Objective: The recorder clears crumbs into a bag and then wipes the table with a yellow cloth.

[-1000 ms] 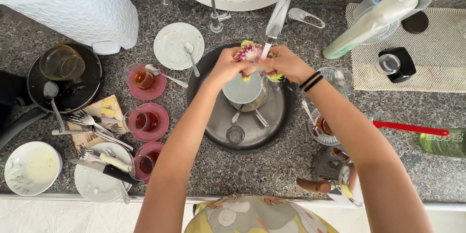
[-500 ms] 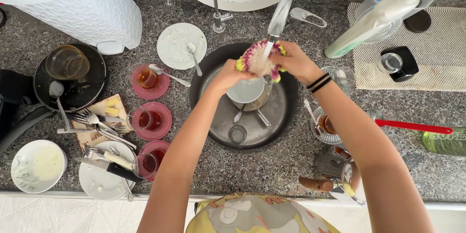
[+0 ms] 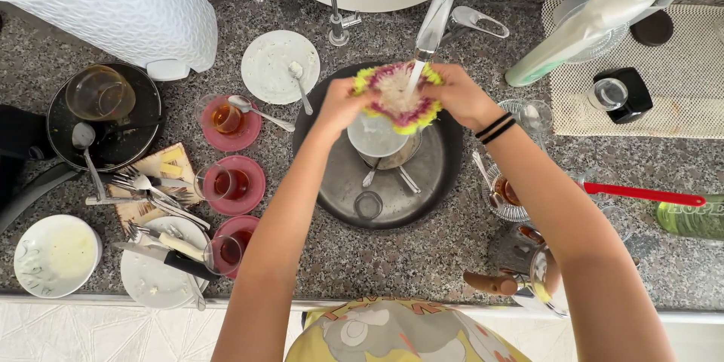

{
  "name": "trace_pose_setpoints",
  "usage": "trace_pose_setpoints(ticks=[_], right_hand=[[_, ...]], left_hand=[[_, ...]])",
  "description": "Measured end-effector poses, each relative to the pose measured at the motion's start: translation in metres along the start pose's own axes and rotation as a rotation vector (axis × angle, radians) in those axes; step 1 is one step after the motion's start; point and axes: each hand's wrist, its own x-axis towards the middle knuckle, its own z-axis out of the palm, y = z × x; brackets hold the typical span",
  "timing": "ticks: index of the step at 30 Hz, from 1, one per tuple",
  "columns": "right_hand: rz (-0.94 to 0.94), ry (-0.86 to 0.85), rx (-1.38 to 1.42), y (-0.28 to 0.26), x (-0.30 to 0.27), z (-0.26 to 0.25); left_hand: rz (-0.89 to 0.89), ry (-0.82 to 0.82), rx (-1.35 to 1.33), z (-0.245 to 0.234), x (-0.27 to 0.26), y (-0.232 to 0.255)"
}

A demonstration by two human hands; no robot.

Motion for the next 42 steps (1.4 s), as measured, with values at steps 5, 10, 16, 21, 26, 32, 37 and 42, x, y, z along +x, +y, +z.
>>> trace_pose_setpoints(ticks=[5, 10, 16, 21, 26, 32, 37, 42], right_hand=[[0.046, 0.019, -0.405, 0.041, 0.013, -0.011], [-0.016, 0.146, -1.084, 0.038, 0.006, -0.002], [-0.699, 0.096, -1.193, 0.027, -0.004, 0.009], [-0.146, 0.089, -0.859, 0.043, 0.0, -0.009], [-0.173, 0.073, -0.709, 0.038, 0.004, -0.009], [-0.182, 0.034, -0.461, 0.01, -0.004, -0.017], [-0.167, -0.102, -0.415, 0.017, 0.0, -0.012], [-0.157, -0.012, -0.42, 0.017, -0.001, -0.011]], left_hand=[[0.004, 0.129, 0.148, -0.007, 0.001, 0.01], [0.296, 0.055, 0.568, 0.01, 0.014, 0.004], [0.414, -0.068, 0.831, 0.047, 0.015, 0.023], [0.192, -0.045, 0.556, 0.037, 0.008, 0.047], [0.173, -0.152, 0.371, 0.034, 0.019, 0.003], [0.067, -0.212, 0.383, 0.008, 0.016, -0.007], [0.3, -0.158, 0.545, 0.021, 0.015, 0.014], [0.117, -0.06, 0.731, 0.021, 0.009, 0.029]])
